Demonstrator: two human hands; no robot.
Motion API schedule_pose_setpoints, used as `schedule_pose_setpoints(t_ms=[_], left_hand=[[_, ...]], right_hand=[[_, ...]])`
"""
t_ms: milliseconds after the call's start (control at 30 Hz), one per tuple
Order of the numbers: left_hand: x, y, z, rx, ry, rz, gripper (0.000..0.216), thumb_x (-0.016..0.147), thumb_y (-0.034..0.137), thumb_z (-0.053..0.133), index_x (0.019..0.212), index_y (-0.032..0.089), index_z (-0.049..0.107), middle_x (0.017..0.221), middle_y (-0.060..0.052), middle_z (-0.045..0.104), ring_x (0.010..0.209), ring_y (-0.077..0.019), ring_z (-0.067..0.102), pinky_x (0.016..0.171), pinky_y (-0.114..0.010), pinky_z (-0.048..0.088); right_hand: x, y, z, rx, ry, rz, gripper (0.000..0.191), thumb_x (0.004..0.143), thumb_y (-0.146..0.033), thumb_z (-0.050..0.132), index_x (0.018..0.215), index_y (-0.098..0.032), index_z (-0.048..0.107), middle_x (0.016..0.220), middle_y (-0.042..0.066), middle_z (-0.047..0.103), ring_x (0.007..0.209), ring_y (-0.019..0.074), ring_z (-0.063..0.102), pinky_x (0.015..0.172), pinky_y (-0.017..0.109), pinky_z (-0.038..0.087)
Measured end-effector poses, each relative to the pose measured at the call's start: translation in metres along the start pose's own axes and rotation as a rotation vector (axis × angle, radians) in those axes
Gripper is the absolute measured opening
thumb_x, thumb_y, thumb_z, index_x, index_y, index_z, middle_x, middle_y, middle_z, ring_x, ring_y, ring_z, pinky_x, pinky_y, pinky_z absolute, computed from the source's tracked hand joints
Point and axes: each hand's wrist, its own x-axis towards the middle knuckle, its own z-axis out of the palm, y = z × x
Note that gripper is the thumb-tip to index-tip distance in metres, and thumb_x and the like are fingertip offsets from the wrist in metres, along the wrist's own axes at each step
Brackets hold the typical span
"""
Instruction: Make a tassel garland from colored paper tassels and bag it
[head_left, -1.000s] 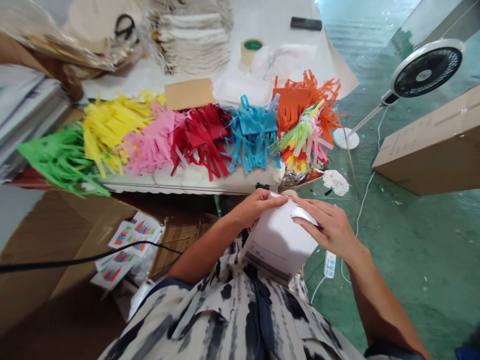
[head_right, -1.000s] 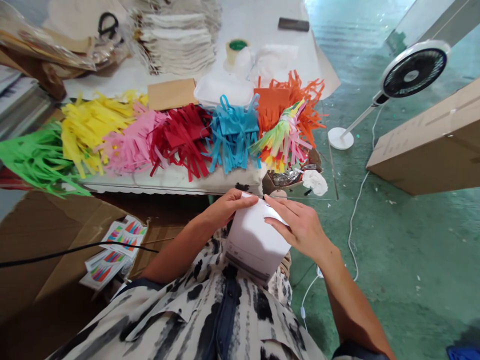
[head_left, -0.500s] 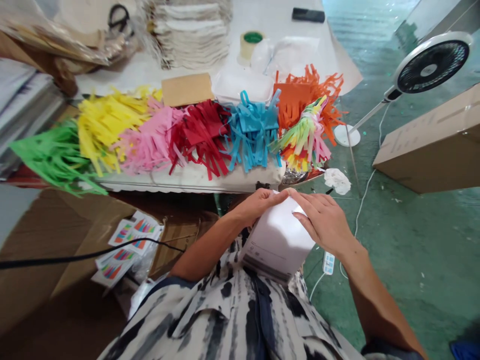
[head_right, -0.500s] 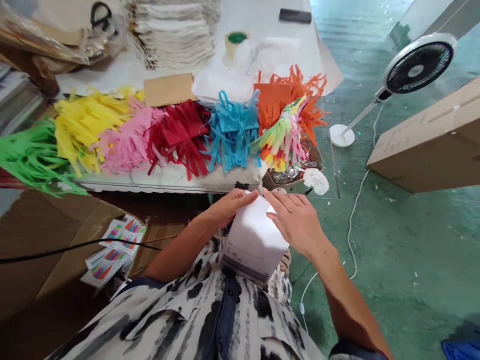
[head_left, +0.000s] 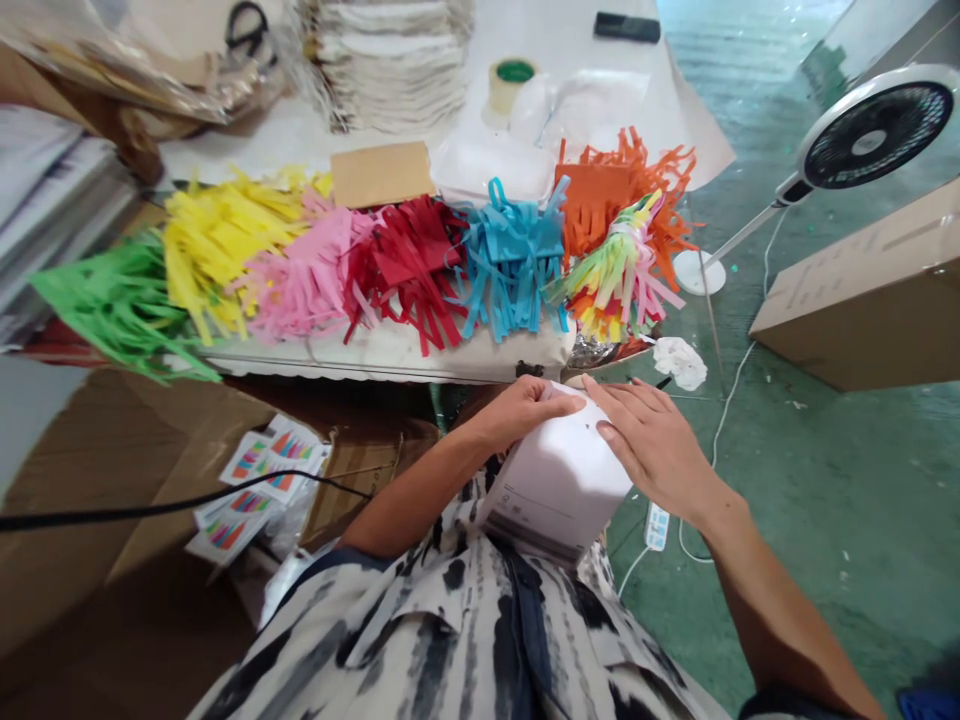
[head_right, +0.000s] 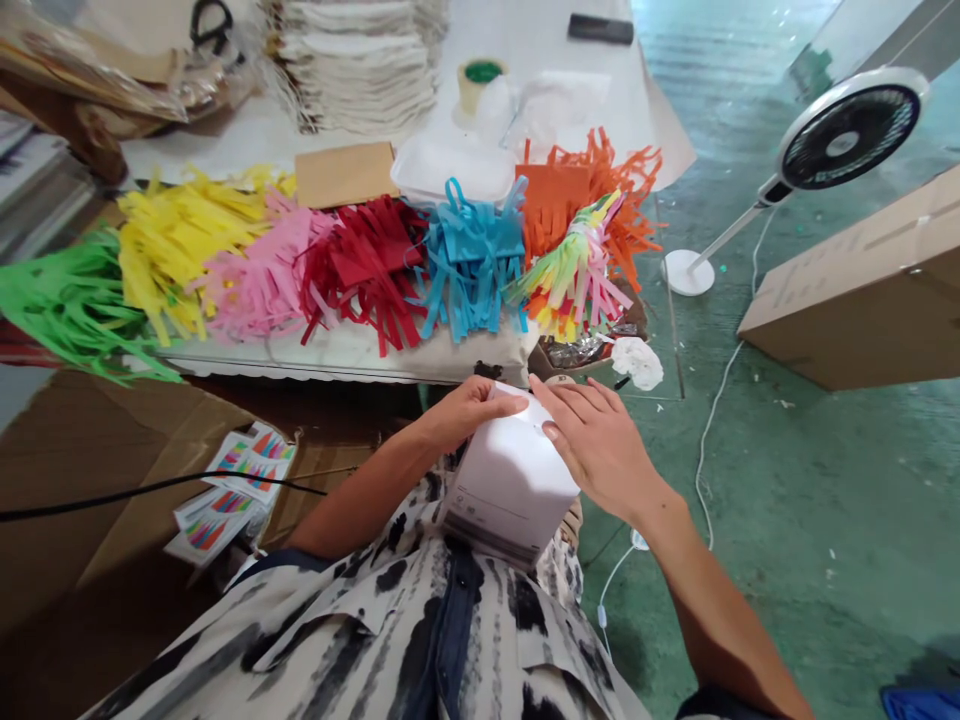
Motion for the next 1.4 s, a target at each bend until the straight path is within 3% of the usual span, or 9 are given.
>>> schedule_pose_setpoints(t_ms=[200, 467, 700, 933, 1167, 1400], left_hand=[[-0.001, 0.000, -0.003, -0.002, -0.034, 0.004, 0.051, 0.072, 0.058, 0.089, 0.087, 0.011, 0.078, 0.077, -0.006, 0.075, 0.061, -0.0130, 0.065, 0.057, -0.023, 0.046], [-0.009, -0.010, -0.002, -0.004, -0.108, -0.006, 0.055, 0.056, 0.029, 0.099, 0.104, 0.011, 0.079, 0.092, -0.008, 0.079, 0.079, -0.0205, 0.072, 0.077, -0.029, 0.055], [-0.009, -0.016, -0.009, 0.010, -0.129, -0.062, 0.048, 0.057, 0.028, 0.098, 0.098, 0.010, 0.081, 0.093, -0.011, 0.081, 0.078, -0.0227, 0.073, 0.076, -0.031, 0.057], [-0.011, -0.014, -0.013, -0.011, -0.175, -0.075, 0.053, 0.056, 0.026, 0.098, 0.104, 0.012, 0.081, 0.095, -0.010, 0.081, 0.082, -0.0217, 0.073, 0.080, -0.031, 0.057], [-0.013, -0.019, -0.012, -0.047, -0.147, -0.055, 0.058, 0.056, 0.025, 0.098, 0.111, 0.014, 0.081, 0.096, -0.008, 0.080, 0.082, -0.0205, 0.072, 0.079, -0.030, 0.056], [-0.017, -0.014, -0.007, -0.022, -0.093, -0.028, 0.050, 0.060, 0.029, 0.097, 0.104, 0.011, 0.082, 0.092, -0.008, 0.080, 0.079, -0.0194, 0.072, 0.079, -0.028, 0.055]], right_hand=[[0.002, -0.002, 0.004, -0.092, 0.079, -0.018, 0.061, 0.109, -0.030, 0.047, 0.167, -0.023, 0.029, 0.136, 0.012, 0.071, 0.121, 0.0281, 0.068, 0.112, 0.050, 0.046], [0.001, 0.004, 0.013, -0.204, 0.180, -0.043, 0.059, 0.108, -0.026, 0.050, 0.164, -0.015, 0.034, 0.125, 0.012, 0.076, 0.109, 0.0260, 0.071, 0.106, 0.044, 0.048], [0.001, 0.003, 0.013, -0.188, 0.204, -0.075, 0.062, 0.108, -0.025, 0.049, 0.166, -0.015, 0.029, 0.117, 0.012, 0.077, 0.100, 0.0253, 0.070, 0.091, 0.040, 0.050], [0.002, -0.002, 0.013, -0.243, 0.268, -0.085, 0.058, 0.107, -0.028, 0.056, 0.160, -0.015, 0.037, 0.113, 0.010, 0.077, 0.095, 0.0238, 0.070, 0.089, 0.037, 0.049], [0.003, -0.004, 0.008, -0.102, 0.240, -0.098, 0.040, 0.106, -0.030, 0.059, 0.143, -0.014, 0.054, 0.115, 0.012, 0.076, 0.103, 0.0253, 0.070, 0.094, 0.040, 0.048], [0.001, -0.009, 0.000, 0.064, 0.094, -0.022, 0.049, 0.107, -0.037, 0.054, 0.152, -0.018, 0.049, 0.127, 0.013, 0.072, 0.110, 0.0288, 0.067, 0.094, 0.044, 0.047]])
